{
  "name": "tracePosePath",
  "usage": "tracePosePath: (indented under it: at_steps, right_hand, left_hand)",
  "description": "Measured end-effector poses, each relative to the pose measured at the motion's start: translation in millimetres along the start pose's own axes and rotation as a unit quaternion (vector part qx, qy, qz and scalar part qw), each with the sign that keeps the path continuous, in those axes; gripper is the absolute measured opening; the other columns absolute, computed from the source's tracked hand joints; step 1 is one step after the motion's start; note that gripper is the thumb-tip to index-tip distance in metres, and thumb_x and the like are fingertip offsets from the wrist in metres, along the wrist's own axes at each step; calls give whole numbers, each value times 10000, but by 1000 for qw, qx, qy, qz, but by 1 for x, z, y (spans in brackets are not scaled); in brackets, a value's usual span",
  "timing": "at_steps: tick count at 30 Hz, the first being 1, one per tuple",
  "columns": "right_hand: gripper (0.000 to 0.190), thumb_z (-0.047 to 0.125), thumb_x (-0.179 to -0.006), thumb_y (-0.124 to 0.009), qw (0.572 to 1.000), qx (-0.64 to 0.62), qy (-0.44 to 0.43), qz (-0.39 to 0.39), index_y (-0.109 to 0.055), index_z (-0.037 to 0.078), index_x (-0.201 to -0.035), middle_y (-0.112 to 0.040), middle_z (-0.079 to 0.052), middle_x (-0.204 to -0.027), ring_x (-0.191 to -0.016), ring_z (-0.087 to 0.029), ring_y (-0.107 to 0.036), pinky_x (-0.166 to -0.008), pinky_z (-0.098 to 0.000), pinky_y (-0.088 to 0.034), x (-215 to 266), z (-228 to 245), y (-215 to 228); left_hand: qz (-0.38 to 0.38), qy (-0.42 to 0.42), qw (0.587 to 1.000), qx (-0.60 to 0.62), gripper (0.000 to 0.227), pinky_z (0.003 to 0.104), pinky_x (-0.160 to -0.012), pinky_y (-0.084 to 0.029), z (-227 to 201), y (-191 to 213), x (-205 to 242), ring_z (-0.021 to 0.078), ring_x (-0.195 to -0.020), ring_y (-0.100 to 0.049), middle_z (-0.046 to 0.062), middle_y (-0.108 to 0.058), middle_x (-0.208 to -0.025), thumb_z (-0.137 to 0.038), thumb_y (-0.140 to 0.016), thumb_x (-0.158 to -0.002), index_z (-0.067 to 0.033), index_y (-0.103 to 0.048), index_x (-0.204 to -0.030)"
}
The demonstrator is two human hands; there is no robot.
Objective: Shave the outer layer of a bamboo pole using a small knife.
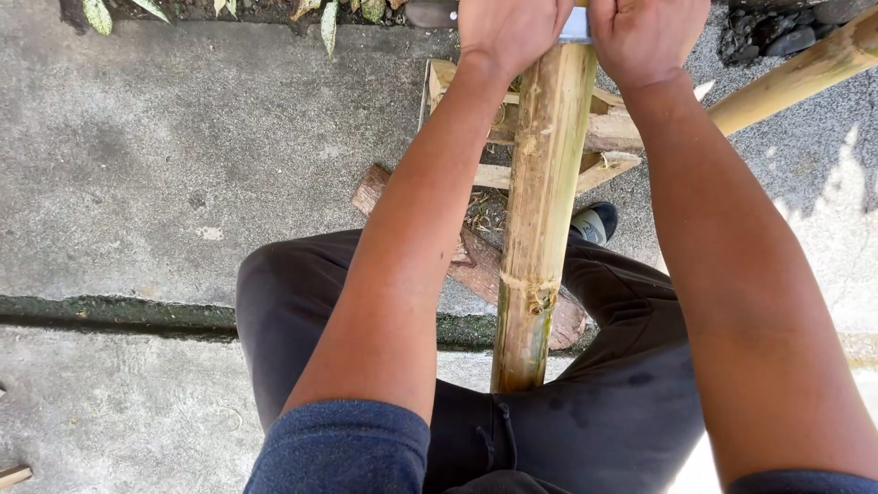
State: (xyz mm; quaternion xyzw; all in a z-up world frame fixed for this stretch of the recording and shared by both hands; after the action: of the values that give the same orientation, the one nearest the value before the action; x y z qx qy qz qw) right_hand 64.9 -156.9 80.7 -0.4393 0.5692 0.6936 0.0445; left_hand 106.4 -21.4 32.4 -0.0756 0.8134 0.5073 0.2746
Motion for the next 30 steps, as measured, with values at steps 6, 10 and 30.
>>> tracePosePath:
  at_steps: [6,10,30]
  right_hand:
    - [300,122,-925,-655,1000,24,10,6,-555,144,-643,-538,-34,-647,-531,-252,-517,-489,-380,-366,10,14,11]
    - [317,107,-926,-645,1000,11,4,13,-545,140,-627,-541,-31,-646,-523,-235,-519,-484,-365,-385,21,19,18]
    - [355,115,-982,-670,996,-41,-43,66,-559,132,-645,-554,-47,-607,-507,-231,-538,-489,-372,-424,66,67,62]
  left_hand:
    - [11,20,999,-24,570,366,-340,-458,-10,20,25,206,-315,-538,26,-560,-394,-350,-494,-969,-182,-624,-440]
    - [28,5,998,-48,606,375,-354,-464,-20,33,35,203,-305,-540,16,-565,-389,-346,-461,-987,-218,-605,-413]
    - [153,17,987,-39,626,368,-336,-447,-52,56,104,169,-282,-508,-7,-575,-392,-332,-435,-1039,-208,-603,-448]
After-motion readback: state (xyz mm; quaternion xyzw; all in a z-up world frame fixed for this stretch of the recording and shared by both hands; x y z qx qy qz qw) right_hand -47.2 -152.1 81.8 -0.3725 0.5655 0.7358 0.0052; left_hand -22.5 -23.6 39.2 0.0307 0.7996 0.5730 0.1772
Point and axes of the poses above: each hand's wrist, its own x-axis away from the middle knuckle, its own y-axis out of the back of the hand, z = x × y, the point moved 9 cm from there along -x, towards the middle knuckle
